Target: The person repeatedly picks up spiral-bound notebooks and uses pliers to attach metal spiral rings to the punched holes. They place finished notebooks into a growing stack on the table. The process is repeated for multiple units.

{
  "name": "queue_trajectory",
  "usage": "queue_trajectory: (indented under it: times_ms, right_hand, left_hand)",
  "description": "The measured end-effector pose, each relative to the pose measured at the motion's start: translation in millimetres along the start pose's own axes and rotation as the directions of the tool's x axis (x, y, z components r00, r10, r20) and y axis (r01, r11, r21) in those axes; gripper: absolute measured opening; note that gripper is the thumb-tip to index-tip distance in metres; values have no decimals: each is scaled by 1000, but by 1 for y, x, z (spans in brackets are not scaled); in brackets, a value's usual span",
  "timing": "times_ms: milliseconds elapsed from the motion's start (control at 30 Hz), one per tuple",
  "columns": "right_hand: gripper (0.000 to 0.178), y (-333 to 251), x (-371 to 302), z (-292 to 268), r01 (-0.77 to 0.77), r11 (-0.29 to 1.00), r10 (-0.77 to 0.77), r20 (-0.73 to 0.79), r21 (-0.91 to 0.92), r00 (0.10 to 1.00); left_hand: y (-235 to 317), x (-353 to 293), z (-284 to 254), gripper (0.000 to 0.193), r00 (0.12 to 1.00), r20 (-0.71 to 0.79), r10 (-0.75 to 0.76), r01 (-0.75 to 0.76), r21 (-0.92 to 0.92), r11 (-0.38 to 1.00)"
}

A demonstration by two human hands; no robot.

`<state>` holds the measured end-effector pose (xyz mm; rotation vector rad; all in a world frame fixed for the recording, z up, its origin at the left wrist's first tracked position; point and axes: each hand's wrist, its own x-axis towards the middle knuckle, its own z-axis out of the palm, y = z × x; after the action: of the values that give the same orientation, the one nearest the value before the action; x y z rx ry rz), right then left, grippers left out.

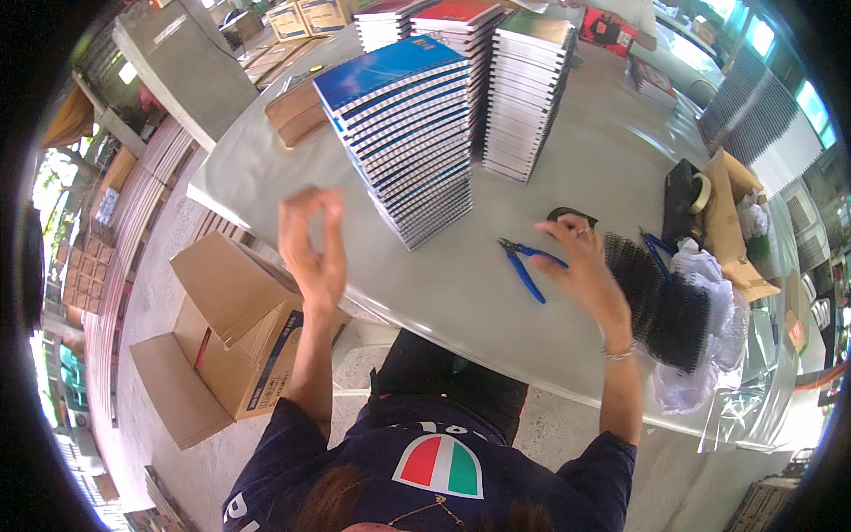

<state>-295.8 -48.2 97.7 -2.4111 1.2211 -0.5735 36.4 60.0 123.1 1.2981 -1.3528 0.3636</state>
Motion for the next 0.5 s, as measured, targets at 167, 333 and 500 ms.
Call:
queue_trajectory:
  times_ms: [167, 333, 500]
  right_hand:
    - [78, -9, -18, 54, -264, 943, 262, -38, -203, 964]
    - [81, -3, -39, 80, -286, 933, 271, -96, -217, 958]
    - [63, 8, -45, 92, -161, 952, 101, -227, -262, 969]
  left_hand:
    - [-6, 80, 4, 47, 964, -114, -242, 177, -408, 896]
    - [-58, 125, 33, 65, 921, 126, -368, 352, -675, 649]
    - [-49, 136, 51, 65, 927, 197, -319, 373, -578, 726]
